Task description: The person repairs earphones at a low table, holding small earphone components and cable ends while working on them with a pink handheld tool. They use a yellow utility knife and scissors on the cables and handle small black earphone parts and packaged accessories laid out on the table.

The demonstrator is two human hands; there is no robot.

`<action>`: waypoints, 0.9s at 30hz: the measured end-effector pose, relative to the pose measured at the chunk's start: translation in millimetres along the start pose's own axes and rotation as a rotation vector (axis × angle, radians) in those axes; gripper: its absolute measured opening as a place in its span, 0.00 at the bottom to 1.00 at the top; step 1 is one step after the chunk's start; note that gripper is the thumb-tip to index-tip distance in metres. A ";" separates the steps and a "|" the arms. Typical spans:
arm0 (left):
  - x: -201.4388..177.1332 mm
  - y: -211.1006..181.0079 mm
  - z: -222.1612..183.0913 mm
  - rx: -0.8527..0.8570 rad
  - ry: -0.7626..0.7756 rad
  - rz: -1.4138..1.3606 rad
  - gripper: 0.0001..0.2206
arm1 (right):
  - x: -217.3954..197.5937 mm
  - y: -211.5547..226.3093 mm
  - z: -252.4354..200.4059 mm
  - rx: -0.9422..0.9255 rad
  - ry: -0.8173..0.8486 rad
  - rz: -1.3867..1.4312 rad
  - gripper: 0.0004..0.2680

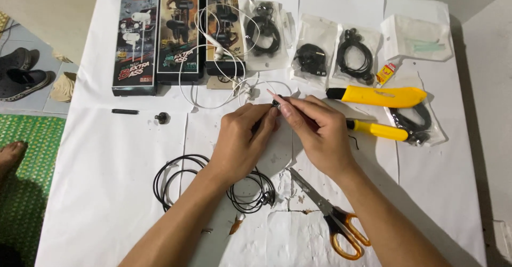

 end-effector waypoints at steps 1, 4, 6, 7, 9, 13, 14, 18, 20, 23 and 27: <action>-0.6 0.7 -0.8 -0.005 0.004 0.000 0.11 | 0.7 -0.1 0.0 0.002 0.007 0.005 0.07; -2.7 1.7 -1.3 -0.007 0.011 0.005 0.11 | 1.5 1.1 1.6 -0.008 0.015 0.006 0.07; -1.7 3.1 -1.2 -0.009 0.012 0.003 0.11 | -0.1 2.6 1.5 -0.015 0.021 -0.001 0.07; -1.3 4.4 -1.2 -0.005 0.010 0.001 0.11 | -0.9 3.6 1.2 -0.010 0.020 0.006 0.07; 0.3 4.5 -2.1 -0.003 0.012 -0.002 0.11 | -2.2 2.9 -0.8 -0.001 0.017 0.014 0.07; 0.1 1.1 -1.5 -0.005 0.012 0.007 0.10 | -1.7 1.4 -0.6 -0.031 0.013 0.014 0.07; -0.7 0.5 -1.8 0.005 0.013 0.009 0.10 | -0.6 1.9 -0.1 -0.043 0.022 0.013 0.07; -3.0 -4.1 -4.9 -0.018 0.000 0.003 0.11 | -2.7 -6.6 -7.8 -0.038 0.050 0.027 0.06; -3.9 -4.6 -1.5 -0.056 0.014 -0.006 0.12 | -4.6 -5.2 -3.9 -0.014 0.025 0.032 0.07; -3.8 -0.1 -4.0 -0.029 0.036 -0.002 0.12 | -3.8 -6.1 -3.7 0.014 0.009 0.079 0.07; -4.0 -2.5 -7.5 0.022 0.018 0.051 0.10 | -3.7 -23.8 -13.6 0.106 -0.022 0.182 0.08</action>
Point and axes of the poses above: each hand's wrist, its own z-axis towards the middle knuckle, its own x-axis out of the palm, y = z × x, the point moved 2 cm from there along z, towards the middle knuckle, and after that the axes turned 2 degrees about y, right-handed, at the moved point
